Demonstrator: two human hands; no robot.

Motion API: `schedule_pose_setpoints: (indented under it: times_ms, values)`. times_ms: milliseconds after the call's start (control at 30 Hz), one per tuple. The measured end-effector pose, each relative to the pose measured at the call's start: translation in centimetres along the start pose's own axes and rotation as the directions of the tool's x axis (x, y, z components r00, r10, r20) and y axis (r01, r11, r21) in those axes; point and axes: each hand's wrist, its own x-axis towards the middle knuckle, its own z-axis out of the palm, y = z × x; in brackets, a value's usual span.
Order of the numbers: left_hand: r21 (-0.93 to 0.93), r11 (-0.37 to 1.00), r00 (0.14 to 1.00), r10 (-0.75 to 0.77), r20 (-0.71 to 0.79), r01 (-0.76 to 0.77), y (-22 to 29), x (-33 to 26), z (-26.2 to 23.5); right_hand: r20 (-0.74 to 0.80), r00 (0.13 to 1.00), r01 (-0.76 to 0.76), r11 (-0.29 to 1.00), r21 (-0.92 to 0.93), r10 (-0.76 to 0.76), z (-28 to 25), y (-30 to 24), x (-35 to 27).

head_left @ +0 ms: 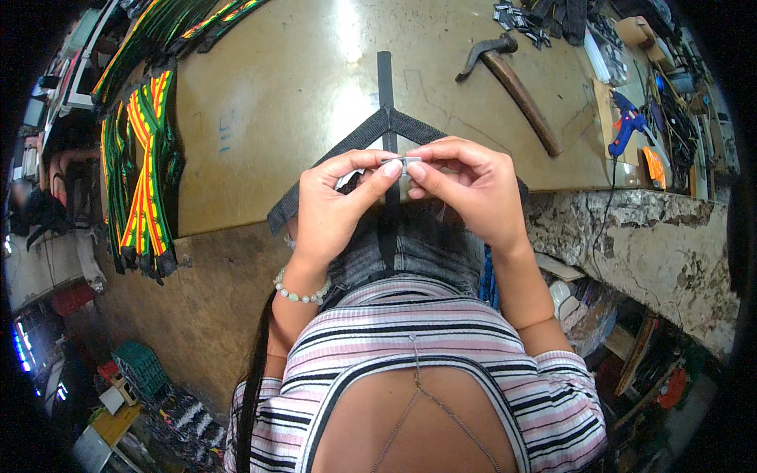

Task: The person assembles a strap by applying hot glue to a black webbing strip and attaching a colorful patterned fabric strip. They then place a small white rectangular piece over the joint and press it down. This process is repeated multiple times to create a series of connected strap segments.

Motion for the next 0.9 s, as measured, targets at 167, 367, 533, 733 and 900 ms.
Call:
schedule_pose_setpoints:
  times_ms: [167, 367, 533, 733, 900]
  values:
    - [0.050, 0.999, 1.000, 0.017, -0.020, -0.016, -0.1, -0.2, -0.1, 0.035, 0.999, -0.032, 0.999, -0.020, 0.033, -0.6, 0.4, 0.3]
    - [0.061, 0.998, 0.998, -0.007, -0.059, 0.010, -0.7, 0.0, -0.3, 0.037, 0.990, -0.136, 0.990, 0.044, 0.134, -0.7, 0.7, 1.0]
    - [0.474, 0.871, 0.972, 0.206, -0.117, -0.128, -0.9, 1.8, -0.4, 0.142, 0.983, -0.056, 0.920, -0.387, 0.119, -1.3, 0.4, 4.2]
    - [0.665, 0.746, 0.978, 0.162, -0.131, -0.034, -1.3, 4.8, -0.9, 0.147, 0.989, 0.105, 0.710, -0.697, -0.003, -1.5, 1.0, 8.7]
    - [0.571, 0.821, 0.978, 0.111, -0.174, 0.008, -1.6, 5.1, -1.1, 0.126, 0.991, 0.053, 0.711, -0.701, 0.051, -1.6, 1.5, 9.3]
